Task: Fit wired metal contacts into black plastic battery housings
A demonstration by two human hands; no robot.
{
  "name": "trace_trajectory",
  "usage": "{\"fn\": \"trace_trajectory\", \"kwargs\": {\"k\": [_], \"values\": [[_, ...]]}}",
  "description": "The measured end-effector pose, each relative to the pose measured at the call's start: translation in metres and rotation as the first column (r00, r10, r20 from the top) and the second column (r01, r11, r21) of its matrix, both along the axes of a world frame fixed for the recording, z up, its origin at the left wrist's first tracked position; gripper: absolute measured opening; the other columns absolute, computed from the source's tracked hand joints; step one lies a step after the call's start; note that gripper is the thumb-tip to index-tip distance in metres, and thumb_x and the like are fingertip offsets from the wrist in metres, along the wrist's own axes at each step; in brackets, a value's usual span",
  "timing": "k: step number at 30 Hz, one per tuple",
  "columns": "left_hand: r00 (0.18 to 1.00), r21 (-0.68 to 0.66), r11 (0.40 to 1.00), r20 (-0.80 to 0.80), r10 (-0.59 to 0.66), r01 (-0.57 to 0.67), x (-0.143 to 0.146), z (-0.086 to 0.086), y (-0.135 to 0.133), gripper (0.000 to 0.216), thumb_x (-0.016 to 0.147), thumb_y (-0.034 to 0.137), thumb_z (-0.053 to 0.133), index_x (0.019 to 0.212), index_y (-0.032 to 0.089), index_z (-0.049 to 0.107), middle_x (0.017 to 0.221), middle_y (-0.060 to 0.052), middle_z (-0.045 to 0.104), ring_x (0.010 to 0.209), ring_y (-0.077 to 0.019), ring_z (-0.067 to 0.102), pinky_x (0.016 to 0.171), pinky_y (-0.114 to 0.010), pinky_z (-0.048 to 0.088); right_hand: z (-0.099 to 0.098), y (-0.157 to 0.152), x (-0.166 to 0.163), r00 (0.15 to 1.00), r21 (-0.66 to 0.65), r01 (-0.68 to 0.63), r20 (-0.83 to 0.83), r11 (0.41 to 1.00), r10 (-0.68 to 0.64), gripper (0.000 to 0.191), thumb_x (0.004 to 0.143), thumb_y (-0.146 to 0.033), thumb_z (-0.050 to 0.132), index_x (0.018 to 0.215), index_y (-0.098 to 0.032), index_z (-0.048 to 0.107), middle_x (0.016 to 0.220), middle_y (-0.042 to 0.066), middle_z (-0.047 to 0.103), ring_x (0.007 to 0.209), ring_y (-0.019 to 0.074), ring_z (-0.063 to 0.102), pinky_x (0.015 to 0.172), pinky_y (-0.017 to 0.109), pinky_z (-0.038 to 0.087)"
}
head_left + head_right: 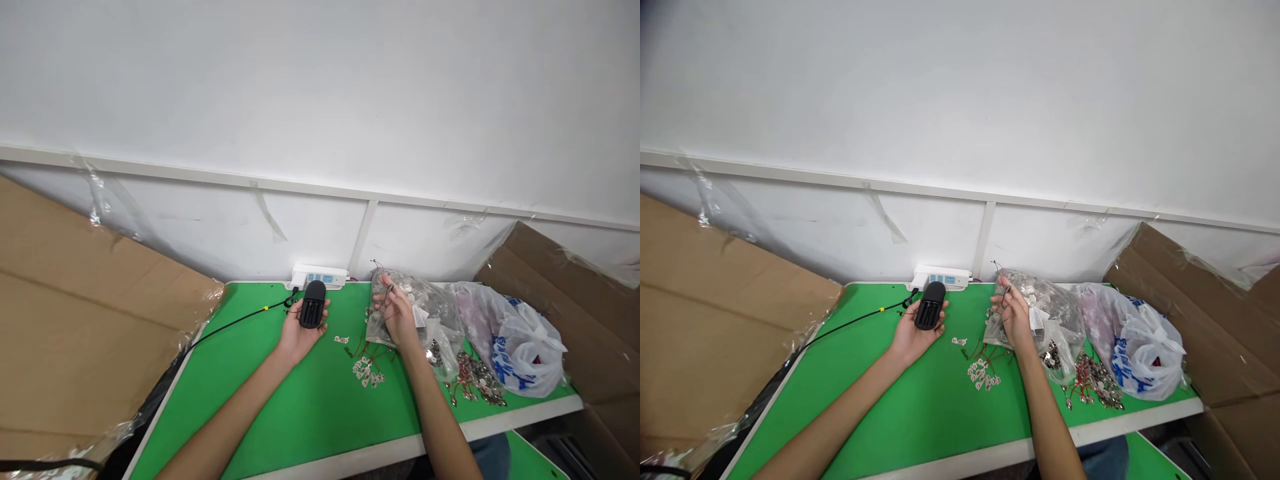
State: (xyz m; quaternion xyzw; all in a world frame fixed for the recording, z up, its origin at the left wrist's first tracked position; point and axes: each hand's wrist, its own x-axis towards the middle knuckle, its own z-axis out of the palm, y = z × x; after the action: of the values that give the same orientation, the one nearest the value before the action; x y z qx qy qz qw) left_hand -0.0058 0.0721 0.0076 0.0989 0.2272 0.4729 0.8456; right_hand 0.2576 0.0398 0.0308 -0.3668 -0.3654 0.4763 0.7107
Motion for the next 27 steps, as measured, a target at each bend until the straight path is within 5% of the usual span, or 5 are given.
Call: {"fn": "trace_trajectory", "kwargs": {"k": [6,14,18,21,27], "values": [[1.000,0.008,1.000,0.010,-0.014,0.014,0.000,0.000,0.000,0.044,0.103,0.037,0.052,0.134,0.009,0.065,0.119,-0.018,0.077,0.081,-0.0224,0.076,0.063,-0.034,0.061,-0.012,0.003,-0.016,0.996,-0.105,-0.049,0.070,0.993,0.057,0.045,0.084,-0.046,0.080,0.122,-0.023,0.077,0.135,0.010,0.072,0.085,0.0170,0.071,0.068,0.029,0.058],[1.000,0.033,0.999,-0.011,-0.013,0.013,0.001,-0.002,0.000,0.041,0.106,0.037,0.053,0.133,0.009,0.065,0.120,-0.017,0.078,0.083,-0.0231,0.077,0.062,-0.034,0.062,-0.010,0.005,-0.002,0.896,0.001,0.326,0.318,0.945,-0.310,0.051,0.081,-0.054,0.081,0.118,-0.019,0.076,0.121,0.011,0.076,0.083,0.0189,0.067,0.080,0.038,0.059],[0.999,0.051,0.999,-0.032,-0.012,0.014,0.001,-0.003,0.000,0.037,0.106,0.038,0.055,0.131,0.012,0.065,0.125,-0.017,0.077,0.087,-0.0235,0.078,0.064,-0.034,0.063,-0.005,-0.002,0.051,0.427,0.257,0.773,0.465,0.580,-0.775,0.049,0.088,-0.054,0.073,0.116,-0.014,0.076,0.114,0.013,0.072,0.089,0.0208,0.066,0.086,0.038,0.056],[0.998,0.076,0.997,-0.064,-0.008,0.013,0.002,-0.001,0.000,0.036,0.104,0.039,0.062,0.131,0.016,0.066,0.128,-0.015,0.076,0.089,-0.0224,0.078,0.065,-0.032,0.064,-0.013,-0.011,0.092,0.167,0.314,0.860,0.571,0.402,-0.804,0.048,0.092,-0.051,0.067,0.118,-0.011,0.074,0.114,0.015,0.070,0.085,0.0208,0.064,0.085,0.038,0.055],[0.947,0.225,0.973,-0.304,0.109,-0.040,0.011,-0.007,-0.006,0.047,0.091,0.040,0.081,0.131,0.020,0.066,0.138,-0.014,0.070,0.097,-0.0225,0.077,0.070,-0.030,0.063,-0.042,-0.019,0.125,0.188,0.253,0.789,0.768,0.559,-0.613,0.045,0.085,-0.050,0.069,0.106,-0.011,0.079,0.092,0.013,0.073,0.080,0.0255,0.066,0.084,0.042,0.054]]}}
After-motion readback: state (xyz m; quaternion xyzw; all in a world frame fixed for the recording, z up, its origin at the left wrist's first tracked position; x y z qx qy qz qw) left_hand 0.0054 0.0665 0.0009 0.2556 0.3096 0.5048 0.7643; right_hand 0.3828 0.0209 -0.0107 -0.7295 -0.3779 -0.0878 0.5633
